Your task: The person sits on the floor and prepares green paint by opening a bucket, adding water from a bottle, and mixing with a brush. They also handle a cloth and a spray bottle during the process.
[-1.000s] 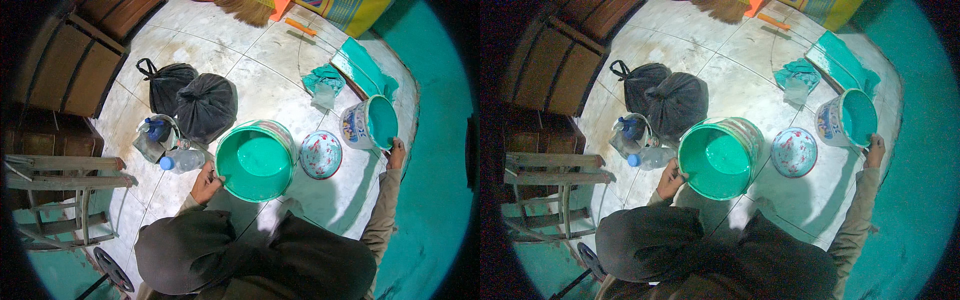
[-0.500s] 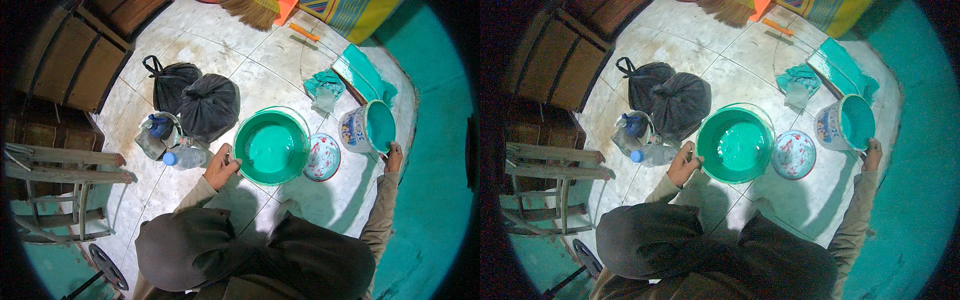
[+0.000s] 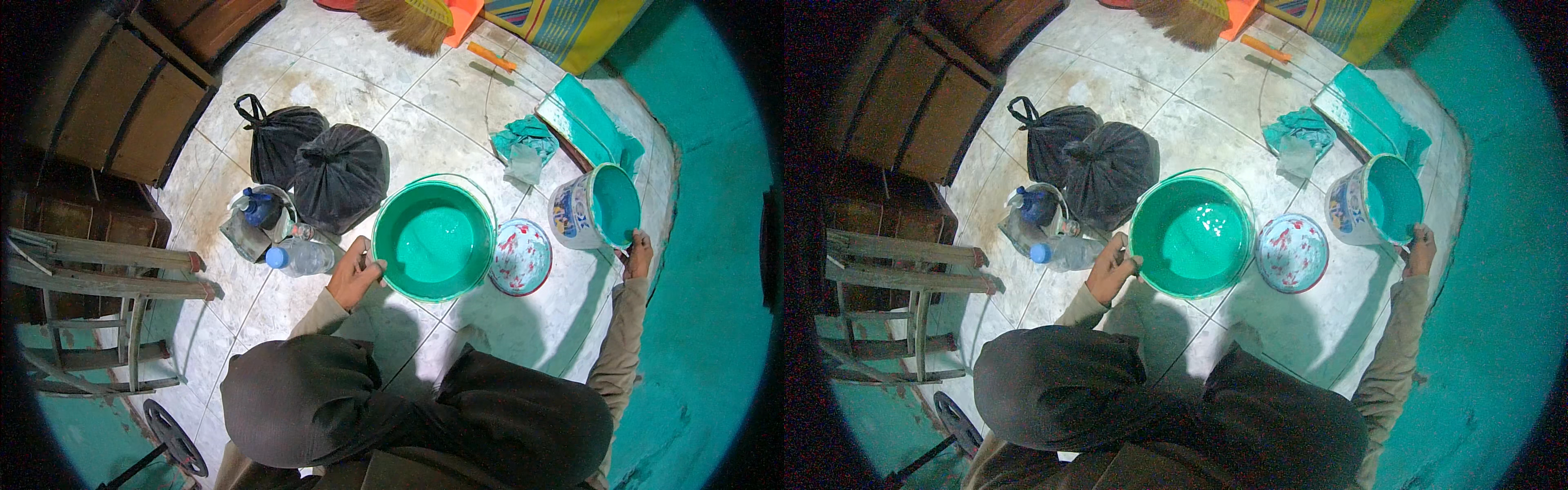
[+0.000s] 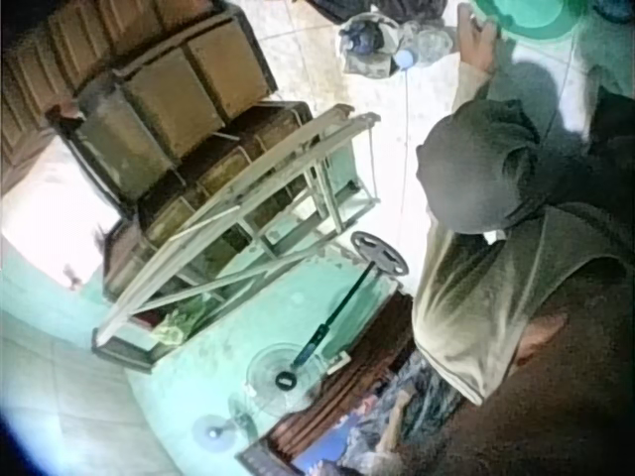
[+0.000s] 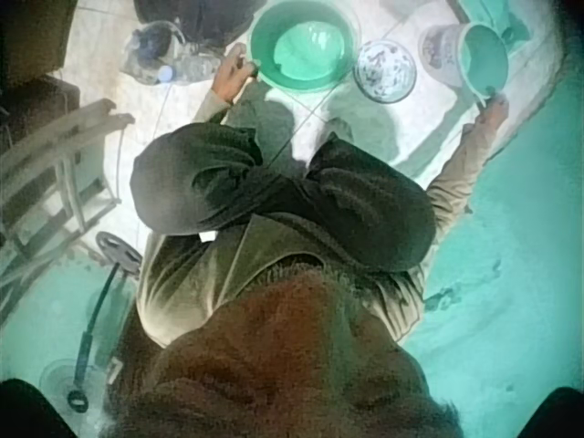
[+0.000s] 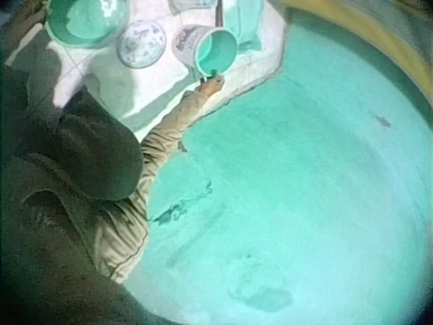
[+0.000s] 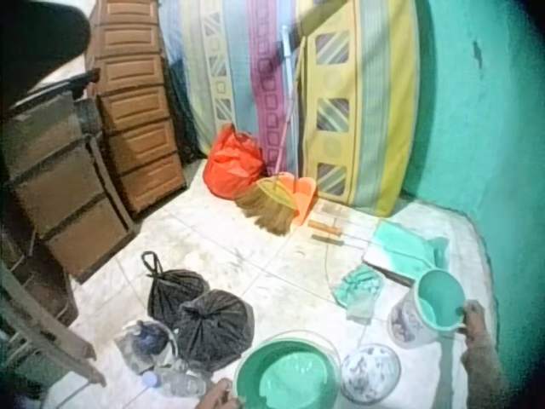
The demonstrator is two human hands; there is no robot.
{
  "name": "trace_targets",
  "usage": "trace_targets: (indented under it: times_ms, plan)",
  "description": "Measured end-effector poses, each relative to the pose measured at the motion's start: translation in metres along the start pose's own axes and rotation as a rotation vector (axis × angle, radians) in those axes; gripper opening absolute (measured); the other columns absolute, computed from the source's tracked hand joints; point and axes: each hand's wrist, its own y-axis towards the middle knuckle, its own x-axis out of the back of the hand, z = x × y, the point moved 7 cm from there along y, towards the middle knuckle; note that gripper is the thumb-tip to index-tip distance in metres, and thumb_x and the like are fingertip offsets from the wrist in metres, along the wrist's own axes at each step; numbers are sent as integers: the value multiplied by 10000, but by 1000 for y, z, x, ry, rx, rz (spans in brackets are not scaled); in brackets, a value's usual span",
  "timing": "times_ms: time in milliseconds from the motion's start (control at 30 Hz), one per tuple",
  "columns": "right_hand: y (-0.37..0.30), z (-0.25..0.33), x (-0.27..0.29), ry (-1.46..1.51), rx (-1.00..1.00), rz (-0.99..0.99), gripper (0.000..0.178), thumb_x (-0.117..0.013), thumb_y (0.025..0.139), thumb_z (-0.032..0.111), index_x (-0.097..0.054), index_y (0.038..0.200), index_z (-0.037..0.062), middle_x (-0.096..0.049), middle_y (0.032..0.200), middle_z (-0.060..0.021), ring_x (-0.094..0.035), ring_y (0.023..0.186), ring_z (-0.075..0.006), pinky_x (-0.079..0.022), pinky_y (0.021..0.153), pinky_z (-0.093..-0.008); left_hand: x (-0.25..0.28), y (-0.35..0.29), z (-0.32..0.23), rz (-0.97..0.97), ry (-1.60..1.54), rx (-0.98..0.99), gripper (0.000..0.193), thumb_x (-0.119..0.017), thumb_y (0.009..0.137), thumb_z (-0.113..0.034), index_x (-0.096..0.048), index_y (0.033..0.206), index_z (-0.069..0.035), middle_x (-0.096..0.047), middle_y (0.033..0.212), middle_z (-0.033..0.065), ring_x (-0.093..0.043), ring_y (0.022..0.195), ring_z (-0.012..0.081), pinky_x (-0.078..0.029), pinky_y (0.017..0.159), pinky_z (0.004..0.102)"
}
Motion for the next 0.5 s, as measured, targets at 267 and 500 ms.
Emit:
trace_targets:
  times_ms: [267, 500]
  plan:
    - [6, -8, -4, 4, 9, 45, 269, -600, 889, 350, -548, 1037, 132, -571, 841, 6, -574, 700, -119, -521, 574, -304, 6, 8, 13, -18, 100, 14, 177, -575, 864, -104, -434, 937, -26, -511, 776, 49, -557, 656, 119, -461, 572, 259]
    - [5, -5, 6, -30, -4, 24, 317, -589, 890, 386, -539, 1064, 125, -580, 854, -2, -575, 705, -123, -514, 565, -316, -9, 9, 1, 9, -68, -25, 183, -575, 872, -75, -398, 895, -37, -512, 779, 60, -560, 654, 125, -478, 565, 266]
